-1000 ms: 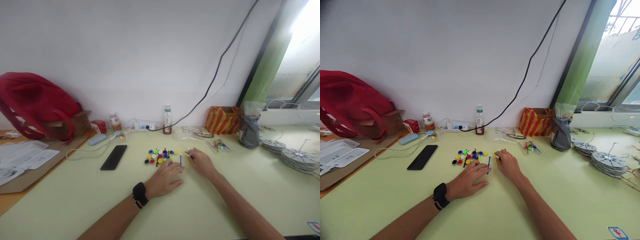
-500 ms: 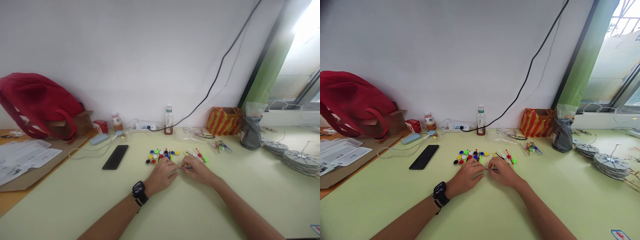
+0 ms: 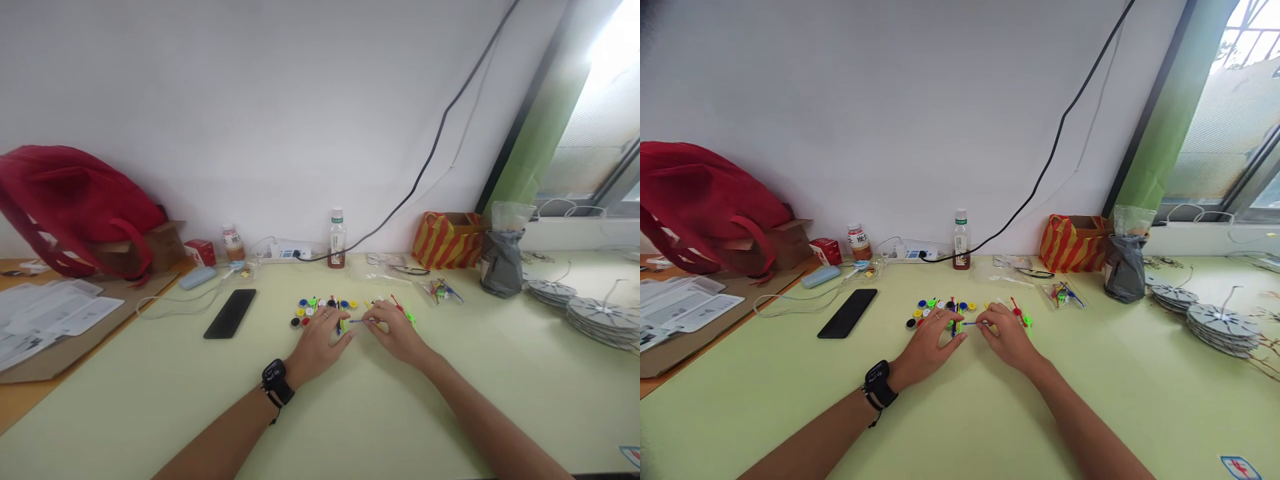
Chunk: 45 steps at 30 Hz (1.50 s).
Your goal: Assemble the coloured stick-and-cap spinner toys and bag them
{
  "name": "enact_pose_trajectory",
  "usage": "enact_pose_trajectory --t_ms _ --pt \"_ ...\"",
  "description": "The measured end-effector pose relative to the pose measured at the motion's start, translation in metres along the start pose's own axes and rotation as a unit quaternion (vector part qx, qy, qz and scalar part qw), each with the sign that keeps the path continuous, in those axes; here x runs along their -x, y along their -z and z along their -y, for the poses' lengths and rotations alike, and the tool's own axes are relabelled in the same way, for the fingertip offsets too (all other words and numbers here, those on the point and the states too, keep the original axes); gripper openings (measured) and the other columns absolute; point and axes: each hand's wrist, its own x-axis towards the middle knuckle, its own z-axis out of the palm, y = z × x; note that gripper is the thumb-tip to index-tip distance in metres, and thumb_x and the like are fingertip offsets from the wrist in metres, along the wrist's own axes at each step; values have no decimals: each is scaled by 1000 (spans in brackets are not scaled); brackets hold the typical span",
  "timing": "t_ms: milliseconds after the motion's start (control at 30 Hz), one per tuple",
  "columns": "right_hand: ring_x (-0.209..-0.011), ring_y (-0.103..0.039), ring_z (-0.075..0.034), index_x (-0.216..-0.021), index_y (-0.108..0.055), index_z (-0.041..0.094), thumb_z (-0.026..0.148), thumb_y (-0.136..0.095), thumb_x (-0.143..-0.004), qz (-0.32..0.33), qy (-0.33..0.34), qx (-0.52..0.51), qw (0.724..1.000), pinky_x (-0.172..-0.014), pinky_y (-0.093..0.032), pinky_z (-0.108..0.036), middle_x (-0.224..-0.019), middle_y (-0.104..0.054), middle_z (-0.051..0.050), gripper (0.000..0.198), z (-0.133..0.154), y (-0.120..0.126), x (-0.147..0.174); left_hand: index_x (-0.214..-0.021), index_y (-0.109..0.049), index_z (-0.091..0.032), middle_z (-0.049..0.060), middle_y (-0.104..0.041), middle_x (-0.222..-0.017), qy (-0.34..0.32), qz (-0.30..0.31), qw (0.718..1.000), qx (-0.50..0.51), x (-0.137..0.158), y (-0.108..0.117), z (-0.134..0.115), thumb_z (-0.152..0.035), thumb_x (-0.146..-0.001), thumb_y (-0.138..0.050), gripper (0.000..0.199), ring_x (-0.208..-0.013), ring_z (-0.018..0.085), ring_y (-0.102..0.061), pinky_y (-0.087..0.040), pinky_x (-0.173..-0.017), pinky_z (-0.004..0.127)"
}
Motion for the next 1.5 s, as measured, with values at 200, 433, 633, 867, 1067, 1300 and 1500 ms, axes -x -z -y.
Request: enact_pose_trajectory --t_ms 200,433,633,867,1067,1300,1500 --pt "-64 -57 -17 -89 -59 22 25 -51 -93 -29 -74 -62 995 -62 -45 -29 -72 -63 -1 9 -10 2 -1 -124 -64 -25 6 -68 -123 -40 74 995 -58 1 4 2 -37 -98 -59 29 -117 28 -55 -39 -111 54" --pt "-81 -66 -20 -100 -63 22 27 -54 -91 -35 -69 -125 989 -73 -53 -32 -89 -71 -5 13 -8 -9 -4 -126 -65 -25 7 -65 -134 -38 94 991 -87 3 1 10 -40 -98 -58 32 -123 31 -53 -41 -109 56" --pt "-88 -68 -22 -99 -65 22 29 -48 -97 -38 -55 -116 991 -82 -53 -34 -93 -73 -6 19 -12 -19 -7 -130 -64 -26 7 -60 -142 -39 101 989 -101 4 -1 14 -42 -100 -55 35 -126 32 -50 -37 -113 59" --pt "-88 -69 -22 -124 -64 20 26 -39 -101 -20 -57 -117 991 -84 -54 -38 -99 -73 -9 35 -17 -26 -8 -130 -64 -26 8 -59 -143 -42 94 991 -88 4 -2 14 -42 -99 -56 36 -125 34 -50 -37 -112 62" --pt "-90 -68 -22 -132 -63 21 27 -40 -101 -12 -58 -123 991 -86 -53 -38 -102 -74 -9 39 -22 -33 -10 -129 -64 -27 8 -60 -141 -46 81 993 -78 4 -2 14 -42 -98 -58 35 -124 33 -51 -38 -113 60" --pt "-84 -66 -20 -133 -65 20 27 -41 -99 -7 -72 -116 991 -81 -53 -35 -97 -73 -8 42 -28 -38 -11 -130 -64 -27 7 -59 -144 -37 95 991 -83 4 -1 13 -43 -99 -56 36 -125 33 -50 -37 -112 60" --pt "-89 -67 -21 -131 -67 20 26 -43 -97 -1 -66 -91 994 -88 -52 -38 -104 -74 -9 42 -26 -39 -11 -132 -62 -26 7 -58 -144 -37 106 990 -87 4 -1 13 -42 -100 -54 37 -124 33 -49 -39 -110 59"
